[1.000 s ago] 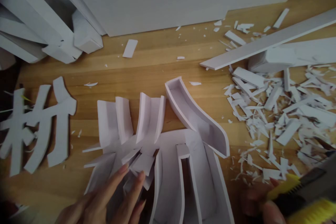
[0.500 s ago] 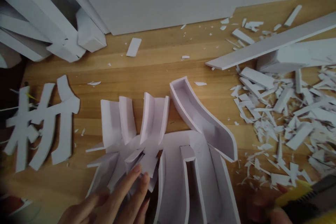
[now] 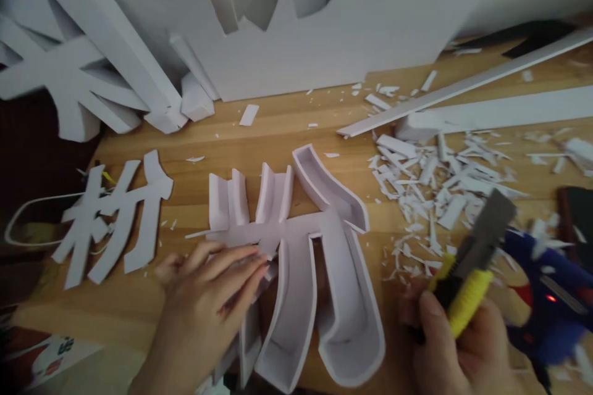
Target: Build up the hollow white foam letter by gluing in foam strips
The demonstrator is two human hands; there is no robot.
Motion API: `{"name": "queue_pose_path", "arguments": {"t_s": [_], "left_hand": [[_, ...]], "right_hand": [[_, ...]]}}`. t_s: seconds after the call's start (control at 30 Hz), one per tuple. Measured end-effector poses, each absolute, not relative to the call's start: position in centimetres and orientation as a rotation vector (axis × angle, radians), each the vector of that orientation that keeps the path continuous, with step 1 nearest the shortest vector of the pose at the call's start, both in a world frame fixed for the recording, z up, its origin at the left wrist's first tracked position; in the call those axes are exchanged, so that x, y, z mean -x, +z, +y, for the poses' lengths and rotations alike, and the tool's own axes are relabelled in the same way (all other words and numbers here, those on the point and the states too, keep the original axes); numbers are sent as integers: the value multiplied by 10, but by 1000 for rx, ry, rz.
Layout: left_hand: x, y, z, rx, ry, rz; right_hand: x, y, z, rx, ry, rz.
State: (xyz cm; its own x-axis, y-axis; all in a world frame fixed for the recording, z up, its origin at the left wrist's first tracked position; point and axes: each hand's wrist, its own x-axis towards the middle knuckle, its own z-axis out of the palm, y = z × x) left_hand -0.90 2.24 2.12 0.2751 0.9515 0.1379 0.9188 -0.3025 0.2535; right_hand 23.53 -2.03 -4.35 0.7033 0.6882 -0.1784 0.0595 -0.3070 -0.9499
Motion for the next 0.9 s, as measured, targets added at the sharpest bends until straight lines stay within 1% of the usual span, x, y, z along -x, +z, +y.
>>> {"name": "queue_pose_path", "arguments": {"t_s": [0.13,0.3,0.5,0.67,0.9], "left_hand": [[12,25,31,-2395,390,1689],[18,28,57,-2593,86,1440],[17,35,86,-2793,-122,1081],[19,34,81,-2949,-192,968],[22,25,77,-3078,-182,873]], "right_hand": [[-237,-53,-24,1608,762,-580],[-239,-56,-29,1547,766,-625],[-241,-60,-32,1510,775,-647],[-241,-60,-32,1471,781,-630],[-243,-61,-34,1468,795,-665]]}}
